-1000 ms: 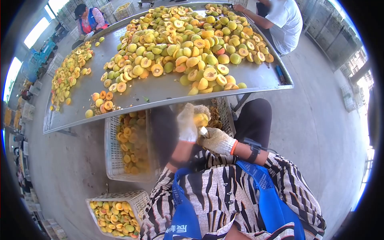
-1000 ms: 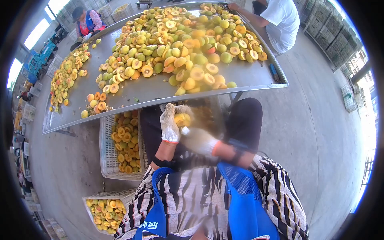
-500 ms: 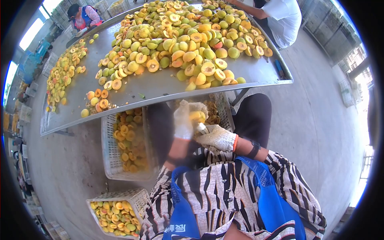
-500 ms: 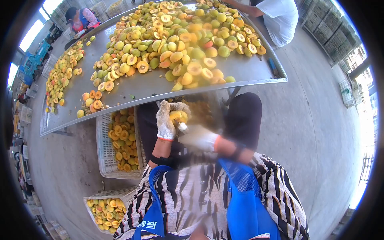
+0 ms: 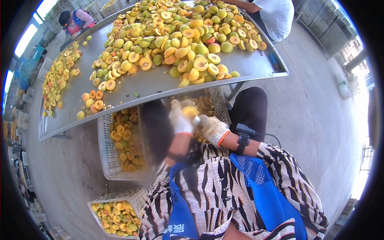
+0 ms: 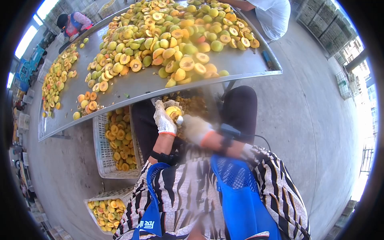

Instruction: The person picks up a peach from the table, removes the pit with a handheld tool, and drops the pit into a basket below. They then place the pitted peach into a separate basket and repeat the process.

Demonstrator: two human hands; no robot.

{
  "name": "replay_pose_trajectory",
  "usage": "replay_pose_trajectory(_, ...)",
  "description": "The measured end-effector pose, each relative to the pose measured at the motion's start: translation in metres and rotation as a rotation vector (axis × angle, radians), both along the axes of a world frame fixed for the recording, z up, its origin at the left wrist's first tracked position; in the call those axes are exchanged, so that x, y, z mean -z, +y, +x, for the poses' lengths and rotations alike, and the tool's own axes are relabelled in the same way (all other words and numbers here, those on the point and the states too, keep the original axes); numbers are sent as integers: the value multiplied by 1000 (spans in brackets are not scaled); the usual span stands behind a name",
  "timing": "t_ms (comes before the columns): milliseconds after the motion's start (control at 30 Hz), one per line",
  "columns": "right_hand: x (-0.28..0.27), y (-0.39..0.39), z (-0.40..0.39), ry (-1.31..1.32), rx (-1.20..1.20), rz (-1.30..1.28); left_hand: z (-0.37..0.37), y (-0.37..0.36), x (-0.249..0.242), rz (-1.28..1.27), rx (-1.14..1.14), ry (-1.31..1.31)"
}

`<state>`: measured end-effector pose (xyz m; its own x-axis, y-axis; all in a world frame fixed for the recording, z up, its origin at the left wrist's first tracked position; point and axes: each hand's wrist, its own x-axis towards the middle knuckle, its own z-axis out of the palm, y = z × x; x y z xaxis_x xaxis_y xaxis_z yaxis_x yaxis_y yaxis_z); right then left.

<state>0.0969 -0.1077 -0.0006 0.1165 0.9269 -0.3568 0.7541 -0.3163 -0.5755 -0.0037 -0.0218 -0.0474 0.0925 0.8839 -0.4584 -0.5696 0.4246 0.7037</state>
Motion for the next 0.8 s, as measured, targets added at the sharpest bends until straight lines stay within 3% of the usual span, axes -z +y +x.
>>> replay_pose_trajectory(100, 7, 2, -1, 10, 14, -6, 0, 2, -2, -29, -2, -13)
replay_pose_trajectory(200, -1, 2, 0, 385, -130, 6, -8, 0, -6, 114, 98, 11)
replay_pose_trajectory(300, -16, 6, 3, 436, -149, -259, -11, -2, -13, 219, 221, 51)
replay_pose_trajectory(400, -22, -5, 1, 479, -99, -107, -12, -2, -12, 248, 267, 33)
replay_pose_trajectory(600, 4, -10, 7, 224, -196, 32, 0, -5, -6, 182, 166, -13)
replay_pose_trajectory(800, 23, -13, 3, 115, -30, 106, 6, -7, -8, 38, 52, 72)
